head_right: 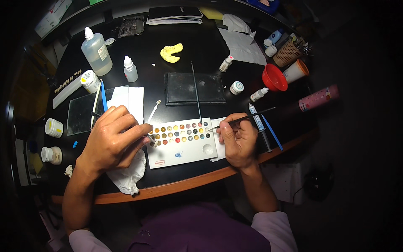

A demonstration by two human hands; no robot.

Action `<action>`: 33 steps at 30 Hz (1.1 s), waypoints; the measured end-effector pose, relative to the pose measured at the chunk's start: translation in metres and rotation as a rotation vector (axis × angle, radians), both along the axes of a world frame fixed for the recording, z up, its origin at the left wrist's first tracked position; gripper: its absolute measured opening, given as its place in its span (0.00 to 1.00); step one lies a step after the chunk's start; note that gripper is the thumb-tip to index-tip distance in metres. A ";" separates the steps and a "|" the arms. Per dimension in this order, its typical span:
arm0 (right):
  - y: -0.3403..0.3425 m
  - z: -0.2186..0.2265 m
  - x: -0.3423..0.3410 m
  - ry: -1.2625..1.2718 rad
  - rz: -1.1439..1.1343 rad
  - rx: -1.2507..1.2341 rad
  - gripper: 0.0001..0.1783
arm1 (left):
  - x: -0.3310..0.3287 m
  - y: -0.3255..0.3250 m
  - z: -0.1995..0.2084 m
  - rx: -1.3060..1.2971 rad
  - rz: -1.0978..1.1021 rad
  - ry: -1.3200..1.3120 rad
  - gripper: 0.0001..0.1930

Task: The person applies stains to dental crowns using a small brush, selecting various colors from a palette and painting them onto the surfaces of the prosthetics.

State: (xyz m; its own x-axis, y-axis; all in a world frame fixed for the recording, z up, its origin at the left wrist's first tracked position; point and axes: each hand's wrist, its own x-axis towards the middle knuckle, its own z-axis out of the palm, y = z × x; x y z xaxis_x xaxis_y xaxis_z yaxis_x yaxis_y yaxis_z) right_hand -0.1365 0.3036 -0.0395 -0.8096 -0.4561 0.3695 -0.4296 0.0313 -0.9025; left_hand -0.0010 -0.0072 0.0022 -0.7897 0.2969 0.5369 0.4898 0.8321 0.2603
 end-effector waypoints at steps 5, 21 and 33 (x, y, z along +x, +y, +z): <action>0.001 0.000 0.000 0.024 0.003 0.014 0.07 | 0.000 -0.001 -0.001 0.001 0.002 0.010 0.12; 0.030 -0.001 0.010 0.054 -0.232 0.045 0.05 | 0.000 0.000 0.001 -0.015 0.017 0.005 0.12; 0.021 0.009 0.010 0.126 -0.263 0.036 0.10 | -0.001 0.001 0.001 -0.027 0.021 0.007 0.11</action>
State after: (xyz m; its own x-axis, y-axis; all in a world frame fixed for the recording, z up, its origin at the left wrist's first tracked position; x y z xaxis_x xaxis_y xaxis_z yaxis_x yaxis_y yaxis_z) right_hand -0.1264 0.3245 -0.0304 -0.8506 -0.2509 0.4622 -0.5111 0.1878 -0.8387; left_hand -0.0015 -0.0066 0.0031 -0.7922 0.2946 0.5345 0.4739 0.8487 0.2347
